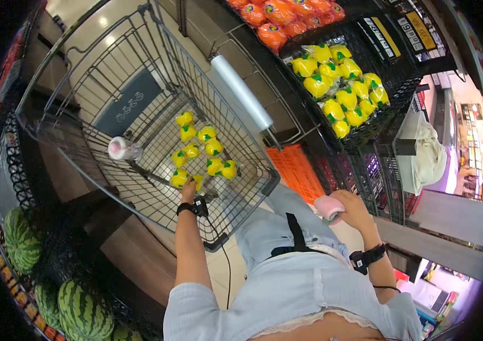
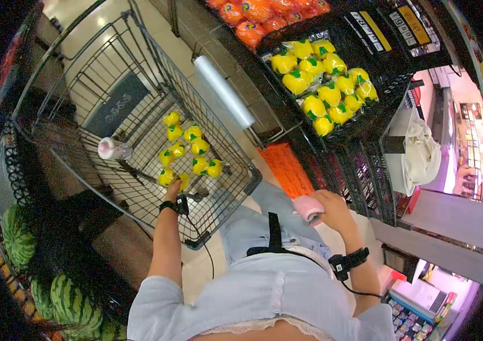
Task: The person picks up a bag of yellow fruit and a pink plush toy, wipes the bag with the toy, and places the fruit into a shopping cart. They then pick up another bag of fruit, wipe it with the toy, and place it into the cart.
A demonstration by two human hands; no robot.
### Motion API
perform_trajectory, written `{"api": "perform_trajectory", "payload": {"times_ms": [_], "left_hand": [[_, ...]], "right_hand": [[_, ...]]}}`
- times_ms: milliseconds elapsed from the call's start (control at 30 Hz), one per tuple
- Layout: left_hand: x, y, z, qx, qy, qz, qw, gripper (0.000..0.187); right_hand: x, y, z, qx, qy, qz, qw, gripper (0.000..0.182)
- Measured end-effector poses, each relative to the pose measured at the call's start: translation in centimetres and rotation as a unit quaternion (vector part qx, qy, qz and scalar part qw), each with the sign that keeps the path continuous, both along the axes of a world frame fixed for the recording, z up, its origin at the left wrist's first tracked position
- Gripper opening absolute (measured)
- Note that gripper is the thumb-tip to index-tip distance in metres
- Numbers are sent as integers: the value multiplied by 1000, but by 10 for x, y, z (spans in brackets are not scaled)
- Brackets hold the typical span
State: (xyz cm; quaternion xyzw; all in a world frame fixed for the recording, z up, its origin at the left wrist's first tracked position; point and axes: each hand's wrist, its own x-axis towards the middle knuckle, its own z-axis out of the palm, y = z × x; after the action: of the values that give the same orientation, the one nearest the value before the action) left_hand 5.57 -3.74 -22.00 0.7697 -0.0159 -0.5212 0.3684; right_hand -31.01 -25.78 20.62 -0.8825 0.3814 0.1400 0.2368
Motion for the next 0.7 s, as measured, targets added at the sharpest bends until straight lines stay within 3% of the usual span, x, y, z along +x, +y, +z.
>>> {"api": "perform_trajectory", "payload": {"times_ms": [200, 267, 333, 433, 533, 600, 700], "left_hand": [[0, -13, 10, 17, -64, -76, 995, 51], [-4, -12, -13, -16, -58, -2, 998, 46], [3, -5, -32, 17, -128, -71, 989, 40], [3, -4, -28, -100, -34, 25, 994, 34], [-5, -12, 11, -34, 104, 118, 987, 29], [-14, -9, 39, -91, 172, 77, 978, 29], [-46, -29, 104, -37, 225, 132, 965, 34]], "right_hand": [[-16, -4, -14, 1, 4, -25, 1000, 42], [-24, -5, -19, 6, -1, -28, 1000, 42], [-27, -7, -21, 11, -11, -25, 1000, 43], [-29, -16, -29, 44, -43, -34, 997, 43], [-30, -29, -36, 82, -70, -46, 993, 44], [-28, -44, -40, 101, -82, -37, 991, 45], [-26, -67, -53, 109, -92, -6, 990, 46]]}}
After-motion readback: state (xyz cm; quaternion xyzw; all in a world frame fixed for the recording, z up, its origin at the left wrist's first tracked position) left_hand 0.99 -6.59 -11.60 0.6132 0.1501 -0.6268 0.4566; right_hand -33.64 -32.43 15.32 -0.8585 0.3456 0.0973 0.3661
